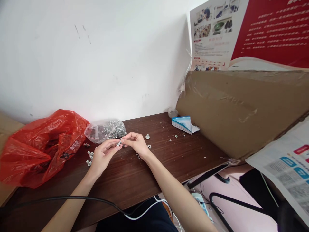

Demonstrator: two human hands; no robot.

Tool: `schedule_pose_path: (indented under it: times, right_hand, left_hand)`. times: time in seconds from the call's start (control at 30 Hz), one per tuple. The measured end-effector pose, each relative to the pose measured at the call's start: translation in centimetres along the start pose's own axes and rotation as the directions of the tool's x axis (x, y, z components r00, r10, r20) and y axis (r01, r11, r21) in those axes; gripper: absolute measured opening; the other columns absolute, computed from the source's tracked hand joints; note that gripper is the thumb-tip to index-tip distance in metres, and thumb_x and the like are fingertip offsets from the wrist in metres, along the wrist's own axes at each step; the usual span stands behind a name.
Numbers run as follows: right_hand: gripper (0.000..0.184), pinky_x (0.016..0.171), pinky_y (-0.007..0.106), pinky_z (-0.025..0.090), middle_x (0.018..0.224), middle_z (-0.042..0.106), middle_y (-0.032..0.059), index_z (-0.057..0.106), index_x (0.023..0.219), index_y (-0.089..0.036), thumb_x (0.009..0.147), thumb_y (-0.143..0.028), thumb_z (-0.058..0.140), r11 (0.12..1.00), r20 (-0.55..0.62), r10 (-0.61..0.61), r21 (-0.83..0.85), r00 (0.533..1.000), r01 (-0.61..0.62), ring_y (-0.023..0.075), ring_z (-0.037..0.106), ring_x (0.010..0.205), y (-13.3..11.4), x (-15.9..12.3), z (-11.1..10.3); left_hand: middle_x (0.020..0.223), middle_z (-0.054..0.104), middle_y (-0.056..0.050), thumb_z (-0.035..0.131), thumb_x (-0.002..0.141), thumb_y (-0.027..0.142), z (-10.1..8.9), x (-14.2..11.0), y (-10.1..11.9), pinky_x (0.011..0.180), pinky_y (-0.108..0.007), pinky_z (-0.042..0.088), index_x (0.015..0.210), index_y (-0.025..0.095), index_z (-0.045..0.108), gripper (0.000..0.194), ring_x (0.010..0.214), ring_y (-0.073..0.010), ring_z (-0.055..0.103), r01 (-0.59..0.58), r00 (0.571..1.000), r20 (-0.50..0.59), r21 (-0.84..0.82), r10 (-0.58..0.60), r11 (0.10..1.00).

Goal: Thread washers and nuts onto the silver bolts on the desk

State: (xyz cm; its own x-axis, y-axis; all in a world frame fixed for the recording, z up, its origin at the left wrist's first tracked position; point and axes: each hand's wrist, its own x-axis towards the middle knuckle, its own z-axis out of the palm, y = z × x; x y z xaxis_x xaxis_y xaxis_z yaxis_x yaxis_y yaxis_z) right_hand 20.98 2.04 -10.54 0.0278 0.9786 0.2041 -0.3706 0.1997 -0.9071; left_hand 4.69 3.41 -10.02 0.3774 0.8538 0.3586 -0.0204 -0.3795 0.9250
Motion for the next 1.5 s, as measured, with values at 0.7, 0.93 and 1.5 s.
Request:
schedule_pose_path:
  times: [0.7, 0.93, 1.5]
  right_hand:
    - [0.040, 0.053, 0.023, 0.038, 0.056, 0.056, -0.0013, 0.060, 0.064, -0.014, 0.080, -0.050, 0.063, 0.982, 0.131, -0.015, -0.187, 0.991, 0.039, 0.0081, 0.047, 0.051, -0.1, 0.0, 0.0]
    - [0.044, 0.054, 0.023, 0.039, 0.071, 0.062, 0.0021, 0.063, 0.096, -0.016, 0.085, -0.056, 0.052, 0.977, 0.143, -0.033, -0.205, 0.989, 0.062, 0.0109, 0.054, 0.060, -0.9, 0.0, -0.6]
    - [0.054, 0.056, 0.025, 0.041, 0.055, 0.056, 0.0008, 0.058, 0.062, -0.015, 0.087, -0.061, 0.044, 0.932, 0.251, -0.007, -0.349, 0.968, 0.097, 0.0105, 0.052, 0.053, -0.7, -0.1, -0.8]
  left_hand:
    - [0.080, 0.070, -0.004, 0.068, 0.077, 0.030, 0.1, 0.1, 1.4, 0.070, -0.025, 0.050, 0.090, 0.015, 0.070, 0.020, 0.073, -0.0141, 0.061, 0.091, 0.994, 0.065, -0.068, -0.086, 0.994]
    - [0.081, 0.069, -0.004, 0.069, 0.076, 0.031, 0.0, 0.1, 1.4, 0.070, -0.024, 0.049, 0.091, 0.015, 0.068, 0.021, 0.073, -0.0137, 0.061, 0.133, 0.991, 0.027, -0.081, -0.131, 0.988]
    - [0.075, 0.063, -0.003, 0.064, 0.082, 0.032, -0.2, 0.2, 0.7, 0.069, -0.025, 0.045, 0.098, 0.014, 0.064, 0.024, 0.070, -0.0125, 0.055, 0.125, 0.991, 0.064, -0.117, -0.119, 0.985]
